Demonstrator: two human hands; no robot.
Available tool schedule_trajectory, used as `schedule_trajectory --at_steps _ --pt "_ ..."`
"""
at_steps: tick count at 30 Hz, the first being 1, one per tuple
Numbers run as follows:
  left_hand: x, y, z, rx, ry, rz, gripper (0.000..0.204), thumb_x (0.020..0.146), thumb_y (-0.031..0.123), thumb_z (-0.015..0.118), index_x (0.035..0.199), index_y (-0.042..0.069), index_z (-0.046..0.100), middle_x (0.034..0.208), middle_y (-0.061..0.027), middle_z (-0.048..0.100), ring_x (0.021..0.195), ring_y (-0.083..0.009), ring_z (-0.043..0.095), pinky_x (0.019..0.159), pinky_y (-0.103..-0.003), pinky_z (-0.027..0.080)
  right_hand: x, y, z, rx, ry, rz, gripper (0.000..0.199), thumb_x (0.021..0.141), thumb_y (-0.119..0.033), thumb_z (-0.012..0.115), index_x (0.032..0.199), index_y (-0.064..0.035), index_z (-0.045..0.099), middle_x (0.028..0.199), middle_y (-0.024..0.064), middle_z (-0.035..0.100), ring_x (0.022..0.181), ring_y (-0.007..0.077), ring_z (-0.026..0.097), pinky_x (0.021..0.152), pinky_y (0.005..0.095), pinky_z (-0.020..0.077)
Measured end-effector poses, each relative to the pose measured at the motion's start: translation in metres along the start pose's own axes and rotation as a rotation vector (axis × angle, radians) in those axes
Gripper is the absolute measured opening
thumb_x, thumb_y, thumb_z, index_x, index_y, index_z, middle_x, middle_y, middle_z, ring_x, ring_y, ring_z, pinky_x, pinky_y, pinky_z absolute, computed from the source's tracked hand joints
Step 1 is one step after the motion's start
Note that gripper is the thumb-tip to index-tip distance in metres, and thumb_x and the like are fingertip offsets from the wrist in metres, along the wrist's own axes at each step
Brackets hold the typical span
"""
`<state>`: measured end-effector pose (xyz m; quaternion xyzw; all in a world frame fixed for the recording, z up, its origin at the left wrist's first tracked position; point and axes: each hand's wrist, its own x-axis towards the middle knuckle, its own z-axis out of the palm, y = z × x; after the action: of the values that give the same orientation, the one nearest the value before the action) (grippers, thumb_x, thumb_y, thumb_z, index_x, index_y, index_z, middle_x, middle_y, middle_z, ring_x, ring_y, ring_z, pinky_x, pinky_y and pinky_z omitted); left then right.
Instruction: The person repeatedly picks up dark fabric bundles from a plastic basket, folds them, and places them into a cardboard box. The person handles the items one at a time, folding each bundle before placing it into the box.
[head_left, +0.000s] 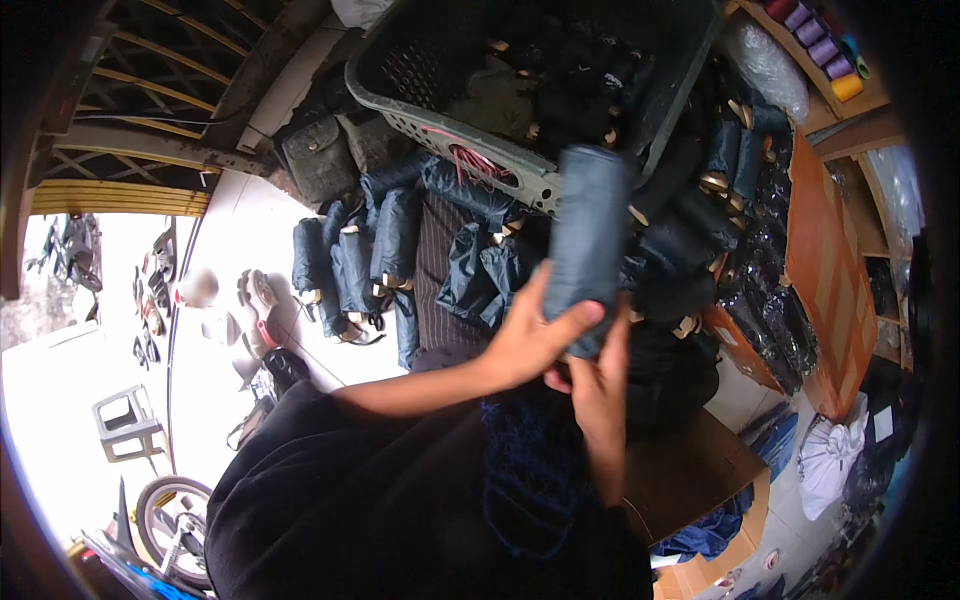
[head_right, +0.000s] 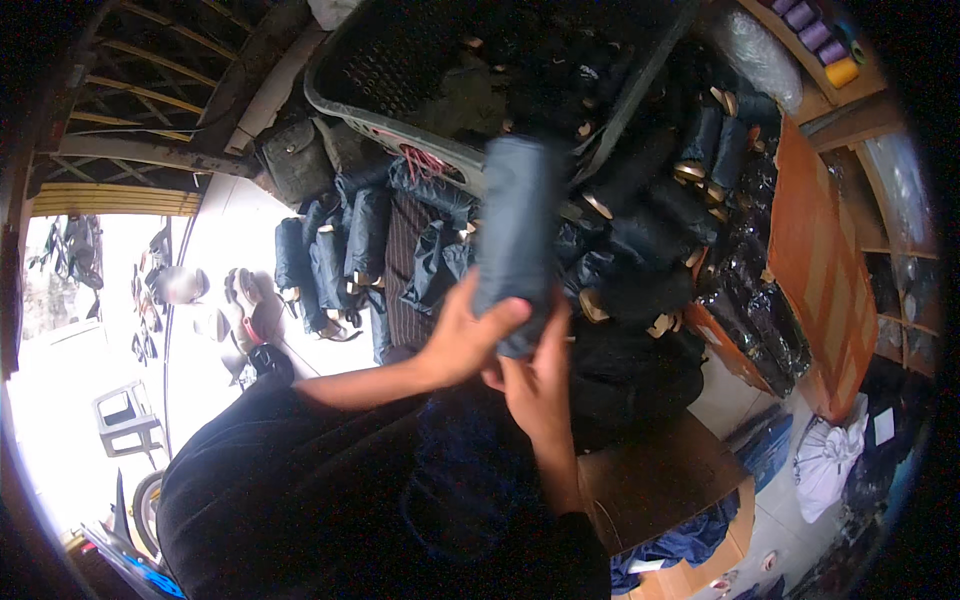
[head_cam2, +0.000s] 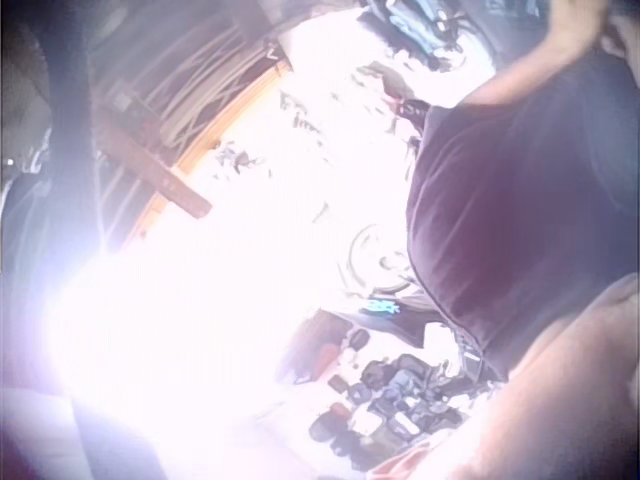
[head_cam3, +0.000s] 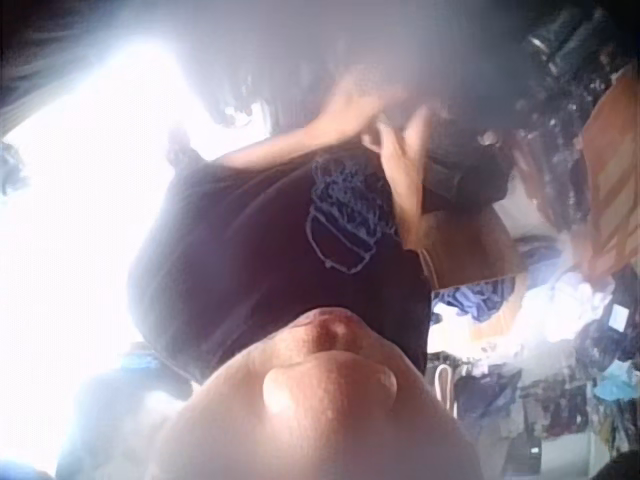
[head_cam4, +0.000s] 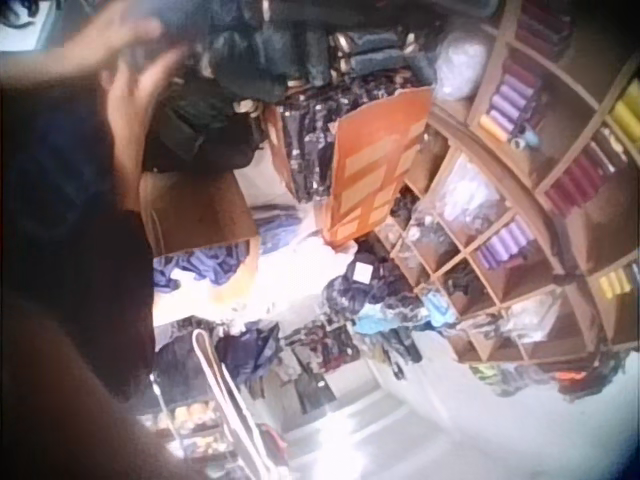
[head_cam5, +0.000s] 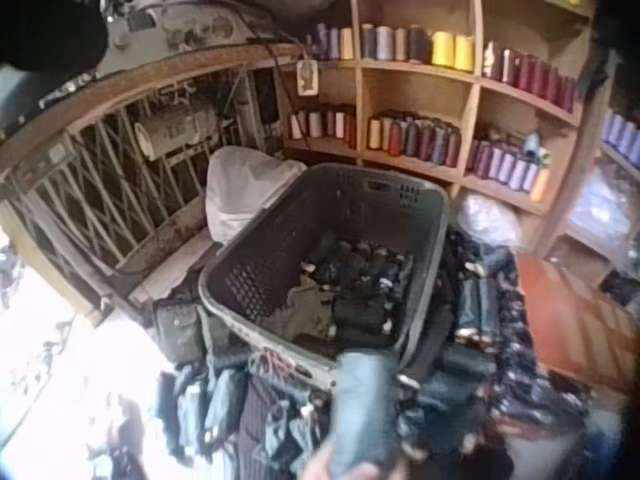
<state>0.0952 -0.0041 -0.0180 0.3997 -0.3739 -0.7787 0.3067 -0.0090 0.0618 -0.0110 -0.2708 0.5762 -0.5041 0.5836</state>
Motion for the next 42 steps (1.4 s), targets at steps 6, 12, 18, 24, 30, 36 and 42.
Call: schedule_trajectory --at_steps 6,12,18,24,30,36,42 --pt "-0.038 -0.036 -0.122 0.481 0.573 0.366 0.057 0.075 0.019 0.074 0.119 -0.005 0.047 0.106 -0.0124 0.058 0.096 -0.0195 0.056 0.088 -0.034 0.044 0.043 0.033 -0.004 -0.395 -0.219 -0.312 0.040 0.084 -0.003 0.064 0.122 -0.0030 0.054 0.109 0.0119 0.055 0.087 0.0216 0.059 0.074 0.0302 0.0485" --pt "-0.027 -0.038 -0.260 0.742 0.988 0.191 0.035 0.078 0.017 0.068 0.101 -0.006 0.056 0.086 -0.0140 0.063 0.076 -0.0153 0.060 0.068 -0.029 0.048 0.089 0.068 0.046 -1.155 -0.317 -0.659 0.037 0.072 -0.018 0.075 0.106 -0.0070 0.062 0.105 0.0068 0.056 0.101 0.0304 0.047 0.084 0.0433 0.0390" --pt "-0.004 -0.081 -0.379 1.174 1.088 0.017 0.059 0.075 0.044 0.069 0.102 -0.009 0.062 0.100 -0.0254 0.060 0.096 -0.0371 0.059 0.086 -0.041 0.046 0.127 0.129 0.063 -1.420 -0.321 -0.861 0.032 0.065 -0.017 0.078 0.093 -0.0080 0.064 0.099 0.0053 0.055 0.101 0.0256 0.048 0.081 0.0427 0.0365" --pt "-0.035 -0.083 -0.418 1.238 0.918 -0.113 0.066 0.072 0.045 0.071 0.113 -0.006 0.059 0.115 -0.0238 0.051 0.108 -0.0398 0.051 0.093 -0.042 0.042 0.094 0.043 0.030 -0.553 0.044 -0.685 0.024 0.074 -0.009 0.075 0.085 0.0006 0.056 0.085 0.0075 0.056 0.079 0.0246 0.055 0.074 0.0322 0.0427" --pt "0.001 -0.025 -0.292 1.273 0.889 0.429 0.035 0.079 0.019 0.069 0.111 0.007 0.061 0.114 -0.0162 0.053 0.110 -0.0342 0.050 0.094 -0.043 0.038 0.063 0.029 -0.007 -0.322 0.342 -0.425 0.020 0.096 -0.015 0.049 0.095 0.0030 0.057 0.089 0.0066 0.060 0.083 0.0145 0.055 0.080 0.0272 0.0423" --pt "0.033 0.005 -0.151 1.237 -0.104 0.521 0.052 0.068 0.011 0.070 0.119 0.009 0.058 0.125 -0.0108 0.052 0.116 -0.0300 0.046 0.098 -0.042 0.036 0.057 0.012 -0.013 -0.015 0.430 -0.315 0.024 0.099 -0.020 0.046 0.092 0.0010 0.057 0.086 0.0045 0.059 0.078 0.0101 0.052 0.075 0.0236 0.0415" --pt "0.058 -0.049 -0.169 1.614 -0.331 0.439 0.053 0.070 0.017 0.073 0.121 0.010 0.058 0.133 -0.0093 0.049 0.123 -0.0288 0.042 0.102 -0.043 0.034 0.052 0.004 -0.035 -0.581 0.531 -0.406 0.018 0.089 -0.005 0.058 0.105 0.0034 0.057 0.109 0.0142 0.057 0.100 0.0228 0.056 0.083 0.0332 0.0468"
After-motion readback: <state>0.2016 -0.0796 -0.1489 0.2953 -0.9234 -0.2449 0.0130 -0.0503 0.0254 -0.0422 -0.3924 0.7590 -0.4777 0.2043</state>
